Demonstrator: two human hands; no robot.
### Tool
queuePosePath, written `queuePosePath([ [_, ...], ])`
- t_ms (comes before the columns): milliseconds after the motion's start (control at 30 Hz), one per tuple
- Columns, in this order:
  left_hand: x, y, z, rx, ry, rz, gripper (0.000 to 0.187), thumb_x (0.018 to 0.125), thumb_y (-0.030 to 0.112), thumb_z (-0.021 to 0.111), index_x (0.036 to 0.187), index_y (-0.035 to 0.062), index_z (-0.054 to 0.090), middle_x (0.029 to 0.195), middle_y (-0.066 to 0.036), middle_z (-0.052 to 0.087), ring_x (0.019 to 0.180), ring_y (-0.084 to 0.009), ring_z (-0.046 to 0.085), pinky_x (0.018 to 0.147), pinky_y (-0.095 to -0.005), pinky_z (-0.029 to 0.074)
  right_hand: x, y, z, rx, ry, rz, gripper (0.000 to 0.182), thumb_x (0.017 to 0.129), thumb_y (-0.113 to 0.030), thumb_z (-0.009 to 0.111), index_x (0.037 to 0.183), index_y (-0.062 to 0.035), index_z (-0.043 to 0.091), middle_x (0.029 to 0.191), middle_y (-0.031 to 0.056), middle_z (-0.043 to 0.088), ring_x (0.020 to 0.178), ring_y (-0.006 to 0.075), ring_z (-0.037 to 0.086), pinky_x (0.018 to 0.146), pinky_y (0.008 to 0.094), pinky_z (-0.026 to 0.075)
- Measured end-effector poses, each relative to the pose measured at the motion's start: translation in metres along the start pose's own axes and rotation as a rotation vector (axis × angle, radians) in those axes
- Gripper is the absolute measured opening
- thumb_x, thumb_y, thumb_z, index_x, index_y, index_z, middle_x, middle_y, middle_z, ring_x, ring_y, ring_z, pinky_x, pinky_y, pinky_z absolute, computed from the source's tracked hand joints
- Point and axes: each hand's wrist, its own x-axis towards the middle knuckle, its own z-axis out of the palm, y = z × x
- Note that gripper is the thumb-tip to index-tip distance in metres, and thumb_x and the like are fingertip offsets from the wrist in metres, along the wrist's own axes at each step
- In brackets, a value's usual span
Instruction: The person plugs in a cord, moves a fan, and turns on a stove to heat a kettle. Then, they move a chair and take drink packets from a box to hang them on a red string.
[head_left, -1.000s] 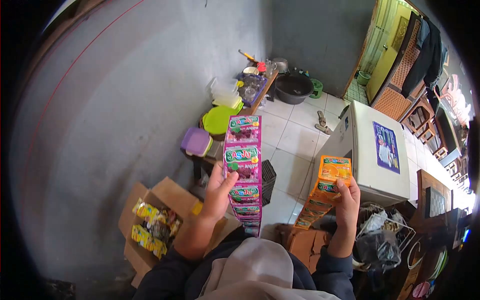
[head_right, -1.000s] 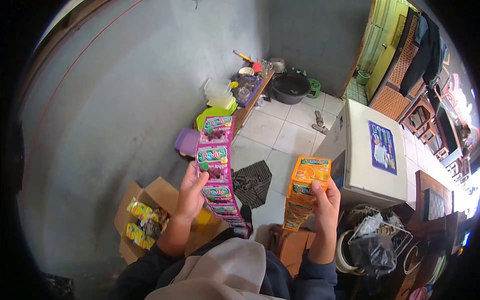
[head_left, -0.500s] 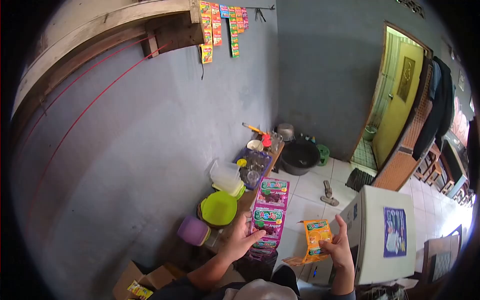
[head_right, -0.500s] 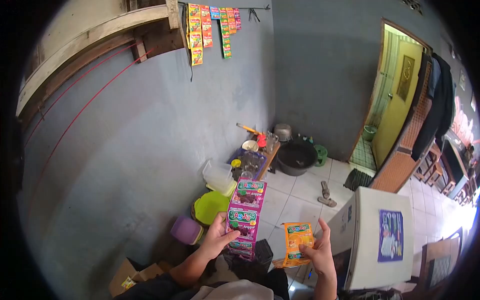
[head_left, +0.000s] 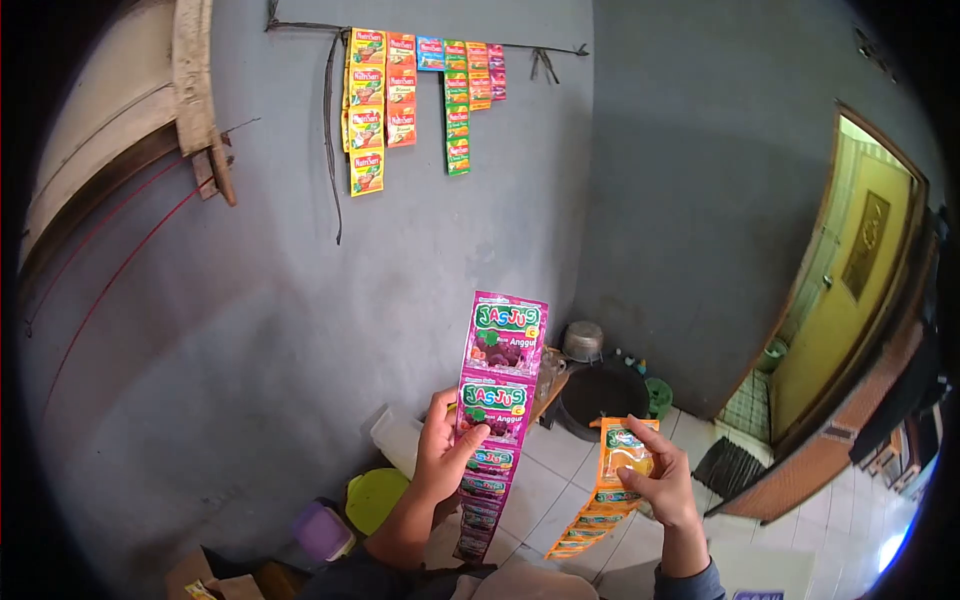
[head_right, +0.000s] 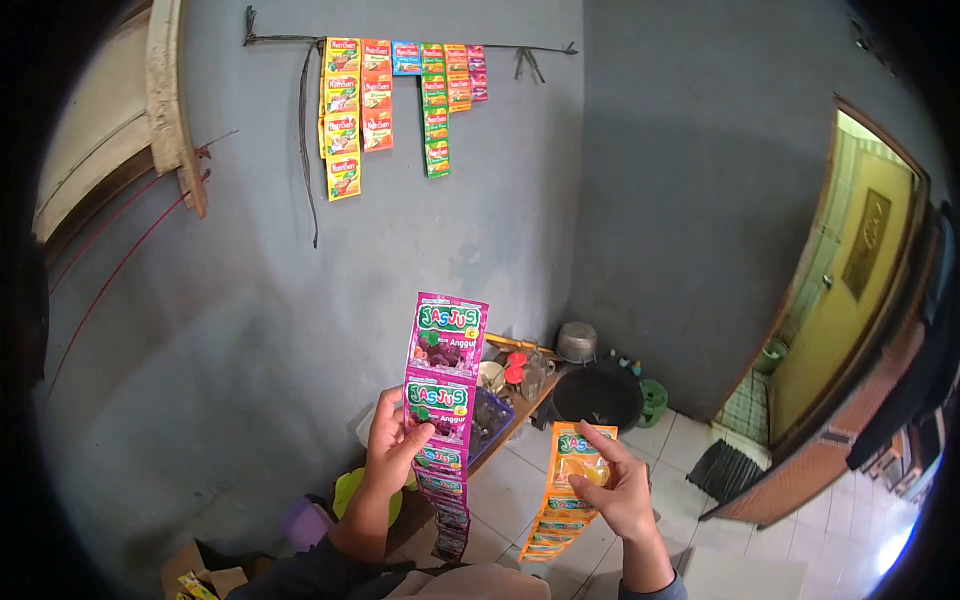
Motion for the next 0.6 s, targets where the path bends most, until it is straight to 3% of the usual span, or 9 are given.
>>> queuePosePath([
  [133,0.034,-0.01,0.002,0.077,0.112,0.05,0.046,0.081,0.0,0.048,0.119,0.0021,0.023,0.097,-0.013,0.053,0.083,-0.0108,0.052,0.075,-0.0238,0.041,0.066,0.007,-0.009,-0.026,-0.113,-0.052,0.045,0.068,0.01,0.059,0.112,0.0006,0.05,0.094,0.0076,0.054,0.086,0.0108,0.052,0.073,0.0215,0.042],
  [200,0.043,-0.002,0.0,0.059,0.189,0.05,0.051,0.081,0.0,0.048,0.122,0.0032,0.018,0.098,-0.014,0.053,0.084,-0.0111,0.051,0.075,-0.0242,0.041,0.096,0.013,0.001,-0.228,-0.198,-0.296,0.044,0.068,0.01,0.058,0.11,-0.0024,0.053,0.093,0.0088,0.055,0.084,0.0113,0.052,0.068,0.0204,0.043],
  [333,0.04,0.022,-0.027,0.185,0.282,0.143,0.042,0.081,0.001,0.048,0.116,0.0036,0.025,0.1,-0.012,0.05,0.088,-0.0111,0.048,0.077,-0.024,0.038,0.123,-0.025,0.059,-0.437,-0.344,-0.231,0.034,0.064,0.01,0.058,0.097,-0.0009,0.059,0.094,0.0131,0.055,0.076,0.0136,0.056,0.062,0.0214,0.045],
  [367,0.038,0.035,-0.023,0.217,0.291,0.15,0.039,0.081,0.001,0.049,0.114,0.0035,0.028,0.101,-0.011,0.049,0.089,-0.0107,0.046,0.078,-0.0234,0.037,0.131,-0.021,0.068,-0.364,-0.4,-0.363,0.031,0.065,0.011,0.056,0.094,0.0025,0.058,0.089,0.0112,0.056,0.079,0.0133,0.055,0.066,0.0217,0.042],
  [467,0.025,0.058,-0.024,0.217,0.407,0.129,0.031,0.081,0.001,0.049,0.109,0.0026,0.036,0.102,-0.008,0.044,0.094,-0.0104,0.042,0.082,-0.0225,0.034,0.155,-0.015,0.096,-0.377,-0.594,-0.436,0.026,0.066,0.009,0.056,0.092,0.0027,0.059,0.089,0.0114,0.056,0.082,0.0149,0.055,0.067,0.0221,0.043],
  [533,0.018,0.069,-0.02,0.394,0.62,0.223,0.029,0.081,0.001,0.047,0.108,0.0014,0.037,0.103,-0.008,0.045,0.095,-0.0101,0.042,0.082,-0.0222,0.034,0.168,-0.013,0.117,-0.352,-0.681,-0.379,0.032,0.066,0.011,0.052,0.093,-0.0015,0.06,0.098,0.0154,0.055,0.079,0.017,0.057,0.065,0.0246,0.045],
  [600,0.014,0.085,-0.014,0.376,0.721,0.3,0.031,0.081,-0.001,0.046,0.11,0.0003,0.037,0.104,-0.008,0.046,0.095,-0.01,0.044,0.081,-0.0228,0.035,0.17,-0.015,0.148,-0.092,-0.836,-0.476,0.025,0.069,0.008,0.05,0.092,0.0022,0.06,0.098,0.0146,0.055,0.083,0.0166,0.056,0.07,0.0249,0.043],
])
